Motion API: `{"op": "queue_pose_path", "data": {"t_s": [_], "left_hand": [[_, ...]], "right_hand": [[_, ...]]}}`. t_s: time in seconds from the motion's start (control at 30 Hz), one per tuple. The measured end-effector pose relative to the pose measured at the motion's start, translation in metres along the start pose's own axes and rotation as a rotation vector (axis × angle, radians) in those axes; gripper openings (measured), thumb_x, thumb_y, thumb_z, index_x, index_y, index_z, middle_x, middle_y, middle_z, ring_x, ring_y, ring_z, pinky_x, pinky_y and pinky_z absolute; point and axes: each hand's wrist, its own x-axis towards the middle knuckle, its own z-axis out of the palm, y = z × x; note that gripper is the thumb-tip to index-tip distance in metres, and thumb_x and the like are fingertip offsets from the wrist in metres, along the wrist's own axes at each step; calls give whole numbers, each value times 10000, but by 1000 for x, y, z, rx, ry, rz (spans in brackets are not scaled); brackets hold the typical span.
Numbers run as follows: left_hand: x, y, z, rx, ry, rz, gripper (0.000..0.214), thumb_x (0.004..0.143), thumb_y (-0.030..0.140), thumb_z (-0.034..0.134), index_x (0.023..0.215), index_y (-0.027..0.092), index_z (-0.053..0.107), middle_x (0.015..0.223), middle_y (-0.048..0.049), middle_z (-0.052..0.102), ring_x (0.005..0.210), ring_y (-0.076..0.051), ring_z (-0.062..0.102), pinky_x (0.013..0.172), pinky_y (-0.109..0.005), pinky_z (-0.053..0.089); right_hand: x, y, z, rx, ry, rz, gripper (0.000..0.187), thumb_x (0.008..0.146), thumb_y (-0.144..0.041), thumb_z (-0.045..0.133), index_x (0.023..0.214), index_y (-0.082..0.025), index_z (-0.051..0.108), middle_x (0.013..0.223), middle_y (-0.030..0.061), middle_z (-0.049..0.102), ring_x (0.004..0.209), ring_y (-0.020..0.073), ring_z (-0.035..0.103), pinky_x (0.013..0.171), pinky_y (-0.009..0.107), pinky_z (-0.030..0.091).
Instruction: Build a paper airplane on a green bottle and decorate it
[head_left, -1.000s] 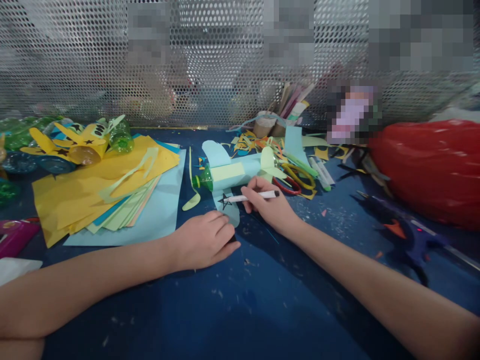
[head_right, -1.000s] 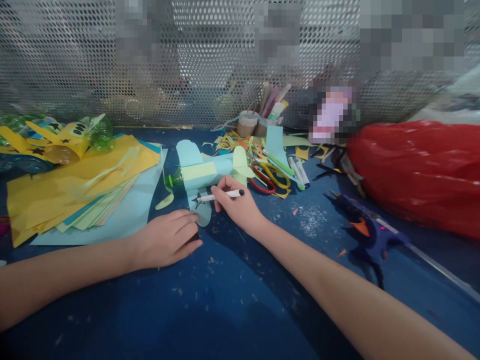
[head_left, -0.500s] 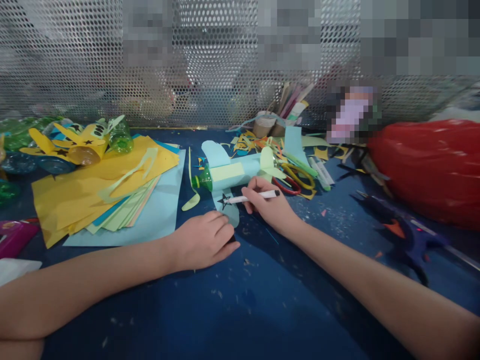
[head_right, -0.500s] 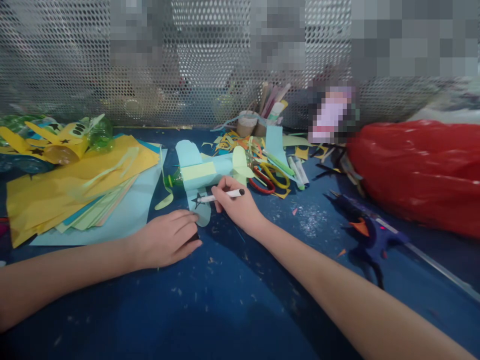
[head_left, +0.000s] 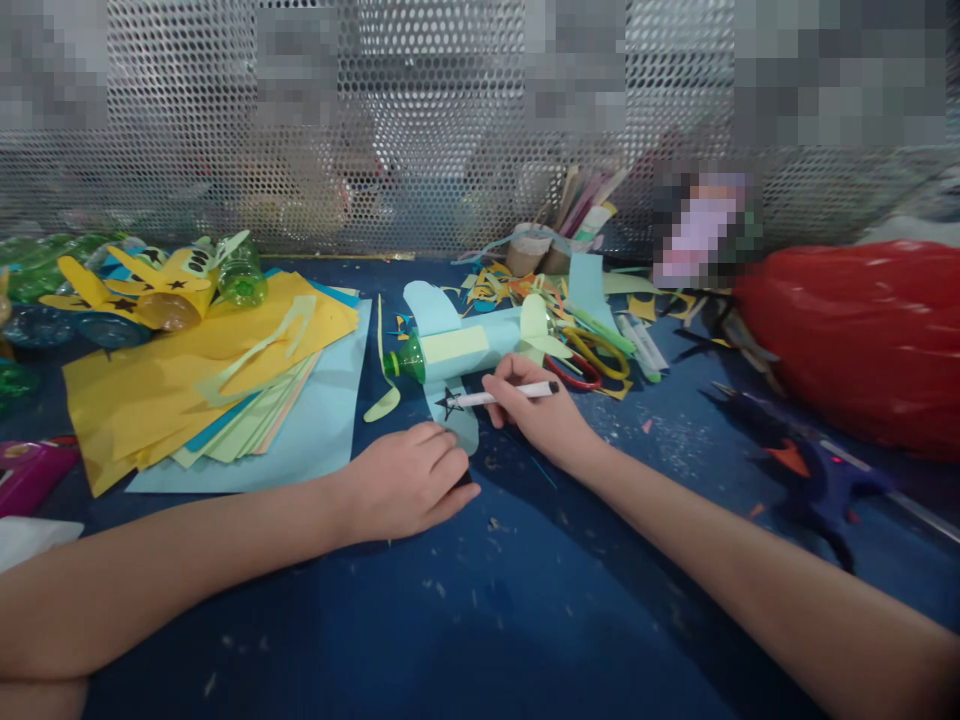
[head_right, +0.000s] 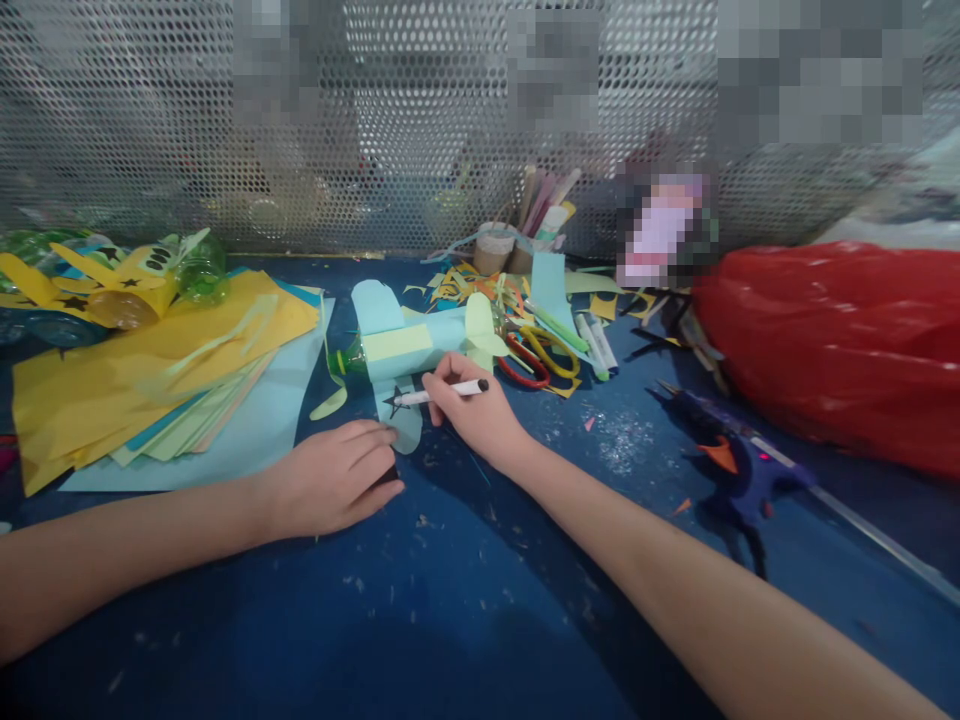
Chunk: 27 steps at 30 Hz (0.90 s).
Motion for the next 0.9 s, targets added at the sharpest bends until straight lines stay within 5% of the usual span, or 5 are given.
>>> {"op": "queue_pose_path", "data": {"t_s": [0.3, 0.5, 0.9], "left_hand": [[0, 0, -1, -1, -14, -3, 429, 1011, 335, 286, 824, 110, 600, 879, -147, 689, 851, -230, 654, 783, -372, 553], [0, 0, -1, 4, -28, -12, 440, 1011, 348, 281, 827, 113, 603, 887, -142, 691, 857, -225, 656, 791, -365, 555], [0, 0, -1, -13, -7, -6, 428, 1010, 333, 293, 822, 107, 604, 880, -148, 689, 856, -232, 657, 788, -373, 555]], "right_hand": [[1, 3, -2, 10, 3, -27, 274, 847, -294, 571, 640, -232, 403, 422, -67, 510, 422, 102, 432, 496, 259, 337], [1, 4, -3, 44, 147, -42, 260, 844, -244, 552, 633, -234, 402, 409, -74, 492, 410, 101, 422, 494, 257, 344], [2, 5, -3, -19, 57, -32, 277, 854, -269, 563, 626, -227, 412, 428, -67, 526, 439, 103, 440, 526, 264, 343]]}}
